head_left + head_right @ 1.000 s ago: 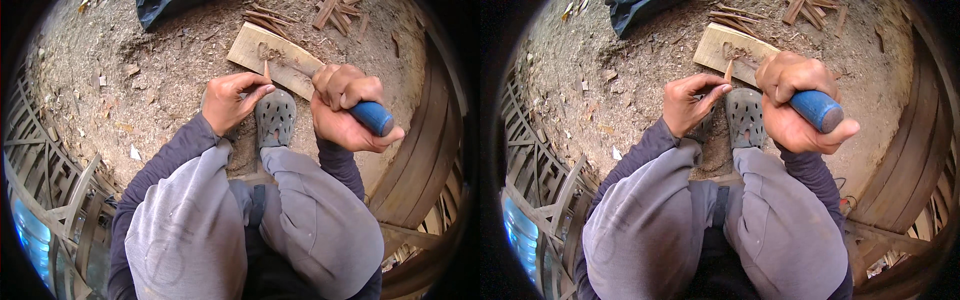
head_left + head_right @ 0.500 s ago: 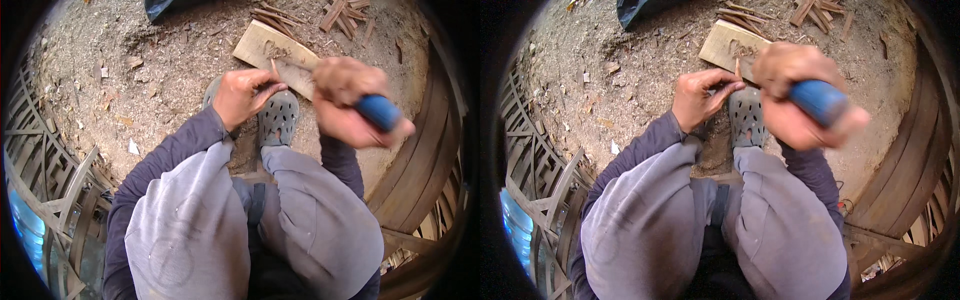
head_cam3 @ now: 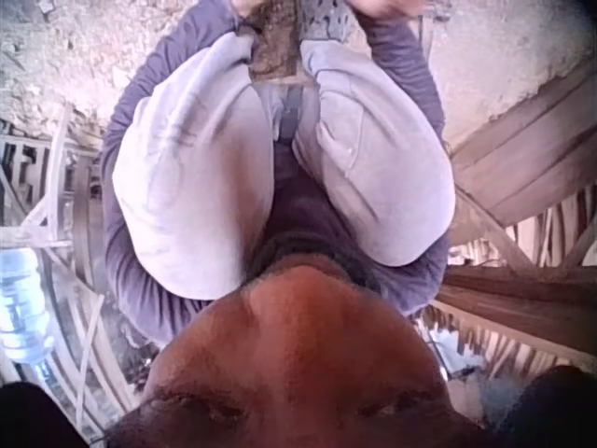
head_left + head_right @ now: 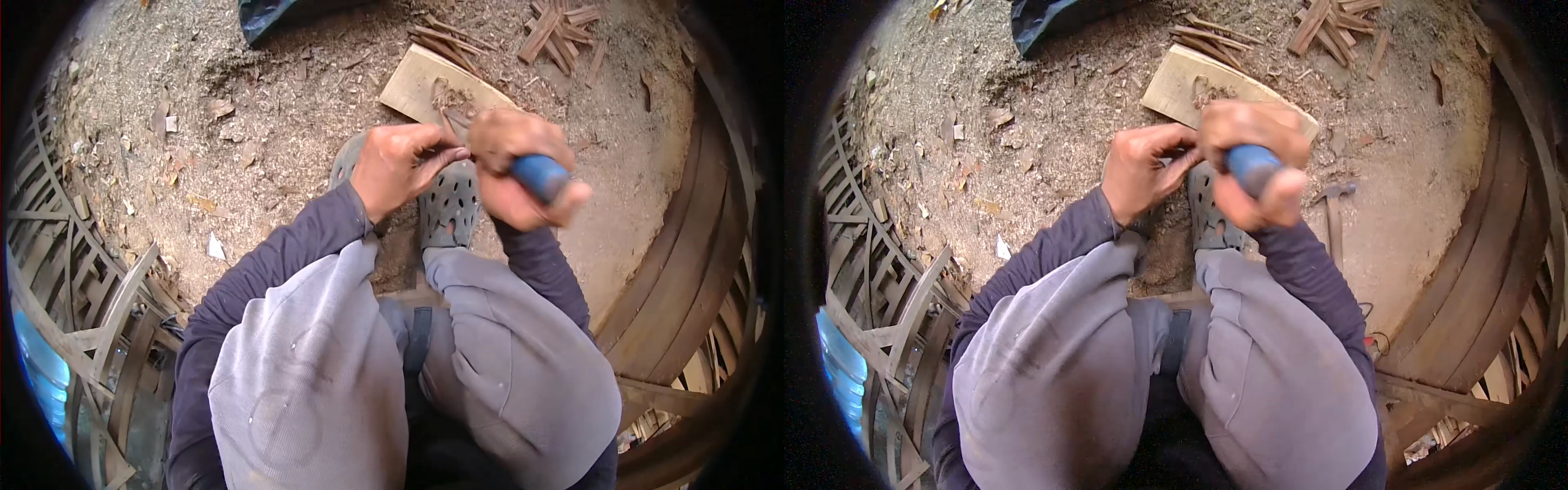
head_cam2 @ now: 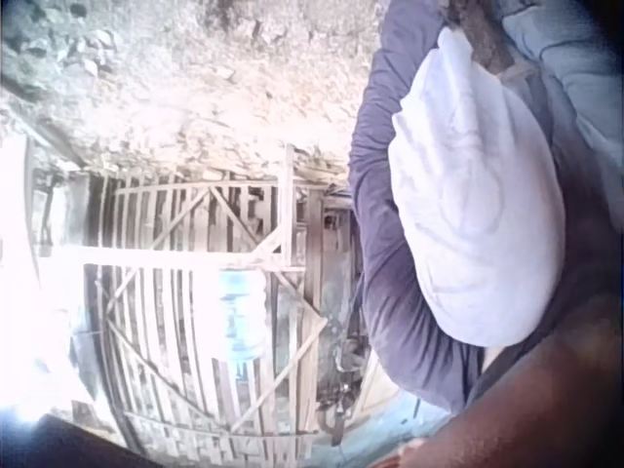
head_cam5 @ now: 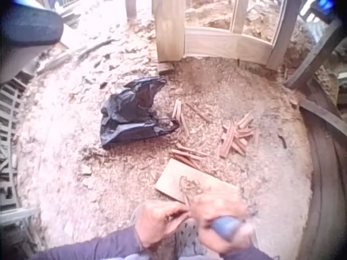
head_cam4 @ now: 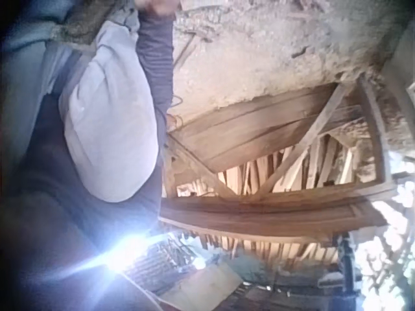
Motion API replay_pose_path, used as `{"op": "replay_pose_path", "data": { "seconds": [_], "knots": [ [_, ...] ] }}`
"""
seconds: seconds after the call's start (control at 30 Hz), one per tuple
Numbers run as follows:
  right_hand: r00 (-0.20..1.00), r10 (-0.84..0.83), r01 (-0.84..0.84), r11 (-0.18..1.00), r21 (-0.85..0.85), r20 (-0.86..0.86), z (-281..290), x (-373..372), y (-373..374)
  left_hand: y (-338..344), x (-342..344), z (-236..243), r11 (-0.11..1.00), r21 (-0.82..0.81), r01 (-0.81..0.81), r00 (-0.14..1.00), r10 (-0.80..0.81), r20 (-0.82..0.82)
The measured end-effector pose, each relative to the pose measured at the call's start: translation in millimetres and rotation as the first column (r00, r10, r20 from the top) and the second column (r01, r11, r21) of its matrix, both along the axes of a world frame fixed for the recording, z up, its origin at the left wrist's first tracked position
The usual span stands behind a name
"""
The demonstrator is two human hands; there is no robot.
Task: The person whittles a thin piece of wood with a handheld blade, repeatedly scraping shavings onto a wooden block on the ground.
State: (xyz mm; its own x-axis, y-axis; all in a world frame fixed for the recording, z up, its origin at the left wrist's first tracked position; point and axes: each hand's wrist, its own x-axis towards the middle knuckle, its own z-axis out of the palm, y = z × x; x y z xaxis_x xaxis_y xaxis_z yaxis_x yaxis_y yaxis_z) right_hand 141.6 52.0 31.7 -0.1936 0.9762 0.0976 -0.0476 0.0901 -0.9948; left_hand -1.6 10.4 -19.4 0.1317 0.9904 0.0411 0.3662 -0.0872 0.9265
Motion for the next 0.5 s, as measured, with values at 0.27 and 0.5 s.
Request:
{"op": "replay_pose_path", "data": {
  "seconds": [0.27, 0.5],
  "knots": [
    [0.995, 0.097, -0.101, 0.986, 0.13, 0.037, -12.6, 9.3, -4.6, -9.7, -0.8, 5.8, 0.998, -0.055, -0.002, 0.999, 0.004, 0.033],
    [0.898, 0.149, -0.06, 0.973, 0.221, -0.413, 19.3, 36.9, 9.6, -8.2, -6.0, 3.8, 0.999, 0.02, 0.04, 0.999, -0.039, -0.033]
  ]
}}
